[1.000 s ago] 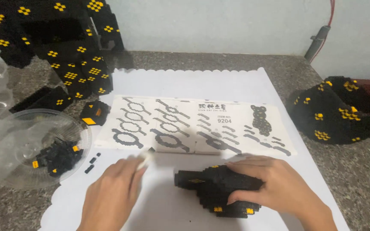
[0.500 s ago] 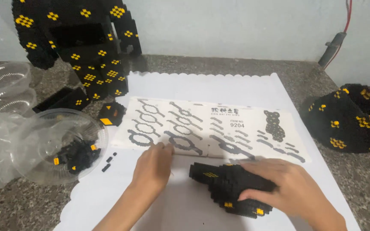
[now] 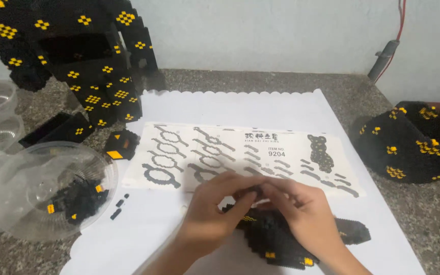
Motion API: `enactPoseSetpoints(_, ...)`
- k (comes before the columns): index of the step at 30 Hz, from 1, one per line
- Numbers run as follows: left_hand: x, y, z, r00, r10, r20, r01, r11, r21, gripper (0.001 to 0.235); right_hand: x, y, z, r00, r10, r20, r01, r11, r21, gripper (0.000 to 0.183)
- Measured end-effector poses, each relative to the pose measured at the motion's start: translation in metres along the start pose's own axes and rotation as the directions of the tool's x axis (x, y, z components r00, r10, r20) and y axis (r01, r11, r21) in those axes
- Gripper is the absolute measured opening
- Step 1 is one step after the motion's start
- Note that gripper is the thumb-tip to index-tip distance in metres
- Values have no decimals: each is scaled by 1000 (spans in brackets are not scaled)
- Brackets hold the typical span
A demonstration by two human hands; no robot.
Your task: The person assembles a black and yellow brick model by hand, following a printed instruction sheet. They pick up small bricks from a plastic container and attach them to the growing structure, occasionally using a white mallet to secure the pieces.
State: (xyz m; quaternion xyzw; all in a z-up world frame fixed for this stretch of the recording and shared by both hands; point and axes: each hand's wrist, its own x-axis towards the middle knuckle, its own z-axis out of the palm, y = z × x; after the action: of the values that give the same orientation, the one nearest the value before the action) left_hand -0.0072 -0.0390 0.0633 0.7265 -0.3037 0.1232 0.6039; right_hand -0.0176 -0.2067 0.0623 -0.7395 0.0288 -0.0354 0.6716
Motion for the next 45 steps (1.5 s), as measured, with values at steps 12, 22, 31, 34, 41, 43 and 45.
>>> enactPoseSetpoints(12,-9,-4,17,932,-318,-174,293,944,-154,13,-10,6,-2,994,15,-105,-12,1000,25,20)
enactPoseSetpoints(22,-11,-2,19,972,-88,-216,65,992,-111,17,-11,26,-6,971,-130,-202,124,991,-40,13)
enactPoseSetpoints(31,-14,-10,20,903,378,-204,-344,921,184,20,-16,46,-25,980,-149,-129,148,989,-17,25)
enactPoseSetpoints(34,-16,-12,20,863,463,-201,-401,871,283,17,-19,42,-24,991,-129,38,106,926,363,26)
enactPoseSetpoints(41,-18,-12,19,894,421,-154,-372,889,268,20,-22,31,-21,999,-15,49,-6,917,398,29)
enactPoseSetpoints(43,-16,-12,19,890,428,-159,-381,888,259,19,-23,30,-21,997,-30,74,-2,917,399,33)
enactPoseSetpoints(45,-17,-13,18,890,436,-132,-386,875,291,21,-24,32,-23,1000,7,7,-9,922,387,30)
